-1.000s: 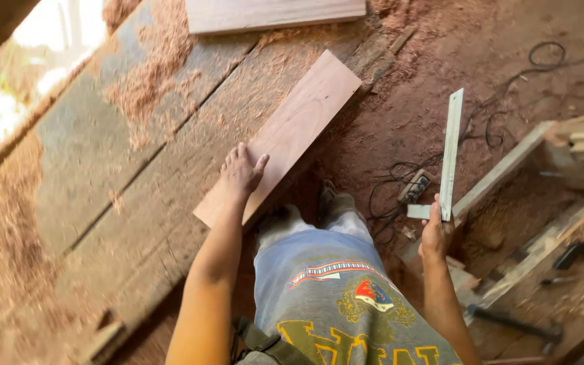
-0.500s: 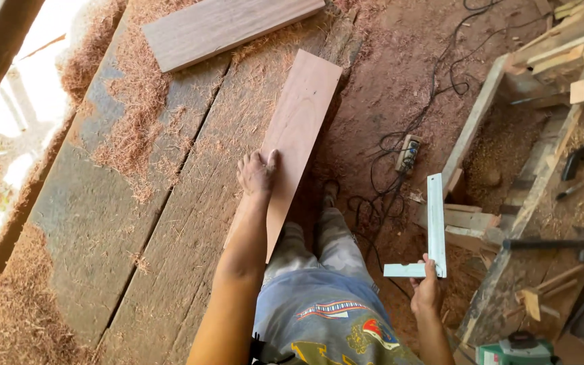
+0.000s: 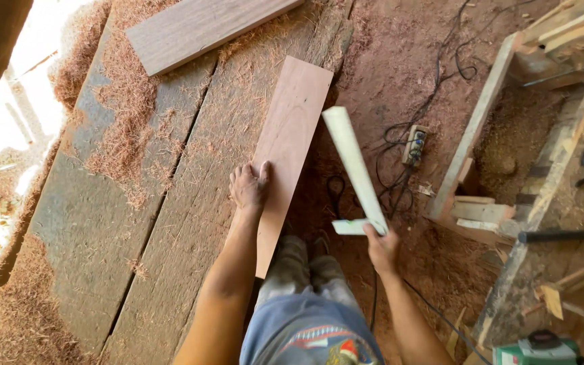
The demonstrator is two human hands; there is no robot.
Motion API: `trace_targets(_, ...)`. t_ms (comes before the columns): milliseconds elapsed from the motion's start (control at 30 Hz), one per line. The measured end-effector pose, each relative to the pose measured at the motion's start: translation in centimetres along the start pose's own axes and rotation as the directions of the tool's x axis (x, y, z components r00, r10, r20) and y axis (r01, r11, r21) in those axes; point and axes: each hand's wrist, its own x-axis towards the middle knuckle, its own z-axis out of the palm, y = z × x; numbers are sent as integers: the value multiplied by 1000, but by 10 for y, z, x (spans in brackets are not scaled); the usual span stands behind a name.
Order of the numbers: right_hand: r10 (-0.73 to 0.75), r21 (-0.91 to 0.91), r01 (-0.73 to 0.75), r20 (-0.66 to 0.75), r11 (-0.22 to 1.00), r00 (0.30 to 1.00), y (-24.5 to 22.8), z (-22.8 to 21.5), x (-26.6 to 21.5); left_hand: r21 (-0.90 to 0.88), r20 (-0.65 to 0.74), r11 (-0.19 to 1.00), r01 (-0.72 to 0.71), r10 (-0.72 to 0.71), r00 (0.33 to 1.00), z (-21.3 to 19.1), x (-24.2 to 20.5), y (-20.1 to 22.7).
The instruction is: The person aligns a wooden plank on a workbench and uses a square ruler to mark a line. They then use a hammer to drive nails into the plank at the marked points. Finally, the person measures the plank with a tape measure.
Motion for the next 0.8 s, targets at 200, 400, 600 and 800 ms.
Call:
trace_targets(200,-636,-207,658,171,724,753,-66,116,77,67,-21,996,67,-65,998,14,-8,-2)
trace_targets(400,-701,-191,772,331,606,632,-65,170,126,57,-53,996,65,-62,997,8,1,2)
trace_targets(600,-801,-153,864,324,481,503,-53,176,144,41,-12,995,95,-94,995,3,-1,5)
trace_targets(800,-842,-188,912,351,366,410,-38,178,169,17,17,997,74,-74,997,6,3,3)
